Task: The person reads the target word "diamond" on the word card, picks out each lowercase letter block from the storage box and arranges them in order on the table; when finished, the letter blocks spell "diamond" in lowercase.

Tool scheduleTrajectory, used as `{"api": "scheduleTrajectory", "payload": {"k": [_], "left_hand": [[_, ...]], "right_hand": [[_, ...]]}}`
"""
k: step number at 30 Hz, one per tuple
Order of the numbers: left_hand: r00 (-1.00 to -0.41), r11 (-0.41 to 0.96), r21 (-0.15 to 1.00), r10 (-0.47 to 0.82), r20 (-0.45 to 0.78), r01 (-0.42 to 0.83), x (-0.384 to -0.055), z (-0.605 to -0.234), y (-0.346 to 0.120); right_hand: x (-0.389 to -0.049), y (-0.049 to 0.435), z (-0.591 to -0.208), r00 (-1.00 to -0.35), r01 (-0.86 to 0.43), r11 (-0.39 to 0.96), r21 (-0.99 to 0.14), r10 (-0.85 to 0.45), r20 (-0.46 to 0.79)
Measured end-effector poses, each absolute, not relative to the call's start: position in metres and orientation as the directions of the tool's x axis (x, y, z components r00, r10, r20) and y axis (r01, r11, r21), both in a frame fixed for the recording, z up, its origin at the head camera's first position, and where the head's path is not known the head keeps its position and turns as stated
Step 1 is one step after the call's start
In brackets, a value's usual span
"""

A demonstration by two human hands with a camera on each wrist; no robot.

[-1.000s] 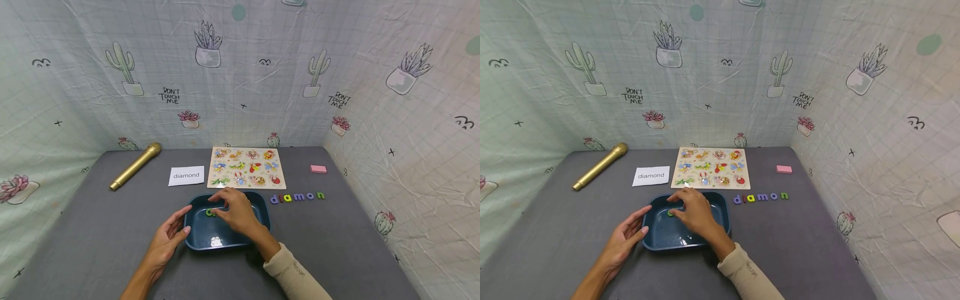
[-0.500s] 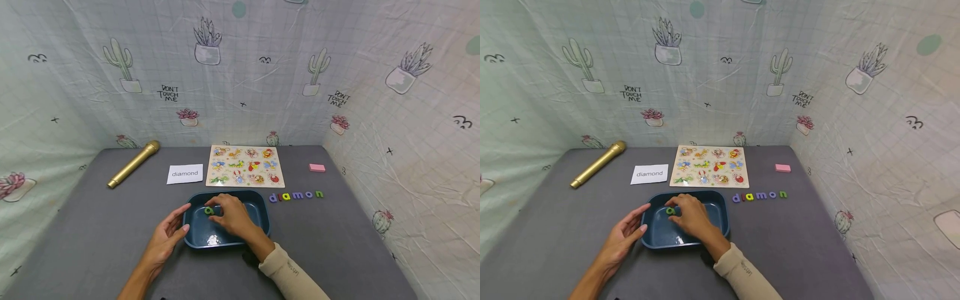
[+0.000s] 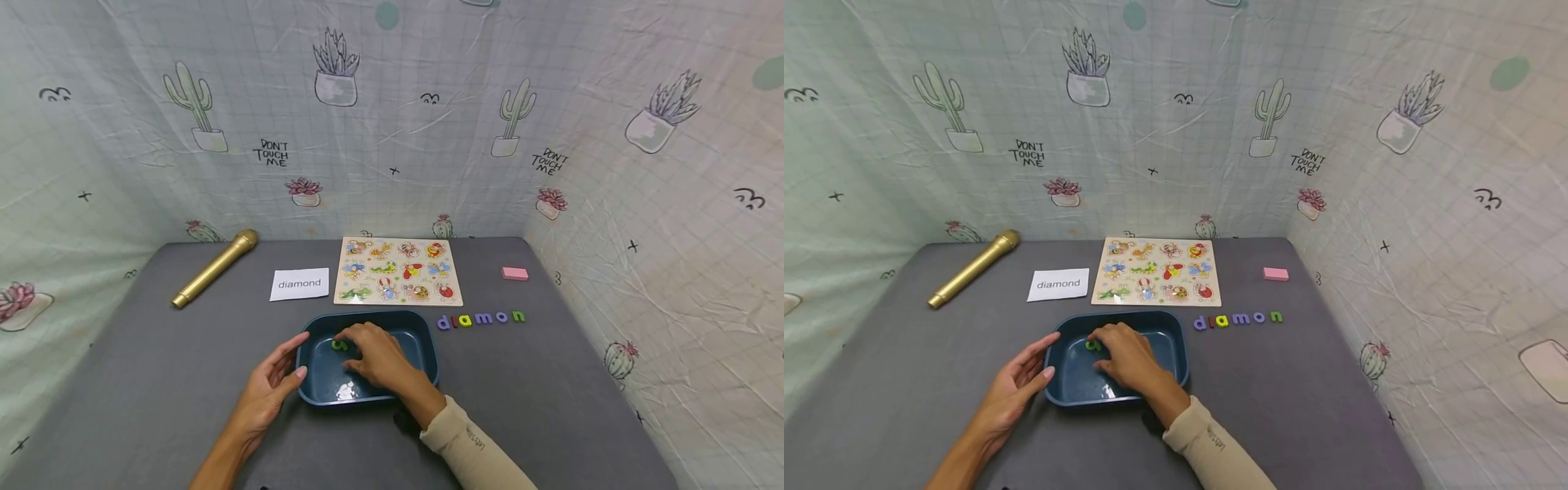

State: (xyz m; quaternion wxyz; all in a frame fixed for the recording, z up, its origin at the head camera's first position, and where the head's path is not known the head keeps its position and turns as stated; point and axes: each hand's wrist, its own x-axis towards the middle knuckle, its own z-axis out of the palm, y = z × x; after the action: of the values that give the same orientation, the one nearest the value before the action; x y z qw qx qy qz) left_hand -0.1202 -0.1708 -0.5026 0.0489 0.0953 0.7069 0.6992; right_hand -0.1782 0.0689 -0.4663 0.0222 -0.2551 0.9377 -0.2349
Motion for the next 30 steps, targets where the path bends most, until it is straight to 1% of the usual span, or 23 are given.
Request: {"api": "scheduleTrajectory", "payload": {"k": [4, 9, 23, 30], "left_hand": [[-0.977, 0.006, 0.998, 0.204, 0.066, 0.068, -0.1205, -0.5017, -0.1711], [-0.978, 0.016, 0.998, 0.204, 0.054, 0.058, -0.1204, -0.4998, -0.1708], [-0.978, 0.025, 0.998, 0.202, 0.043, 0.049, -0.1194, -0.4996, -0.1700], [-0.977, 0.025, 0.998, 0.205, 0.050, 0.056, -0.1189, -0.4998, -0.1704]], "right_hand": [[-0.1782, 0.0696, -0.4660, -0.861, -0.471, 0.764, -0.440, -0.507, 0.040], [-0.1779, 0.0692, -0.4656, -0.852, -0.484, 0.762, -0.431, -0.522, 0.034], [-0.1766, 0.0701, -0.4657, -0.877, -0.452, 0.809, -0.376, -0.480, 0.022], [-0.1770, 0.0704, -0.4646, -0.874, -0.461, 0.784, -0.415, -0.482, 0.060]]}}
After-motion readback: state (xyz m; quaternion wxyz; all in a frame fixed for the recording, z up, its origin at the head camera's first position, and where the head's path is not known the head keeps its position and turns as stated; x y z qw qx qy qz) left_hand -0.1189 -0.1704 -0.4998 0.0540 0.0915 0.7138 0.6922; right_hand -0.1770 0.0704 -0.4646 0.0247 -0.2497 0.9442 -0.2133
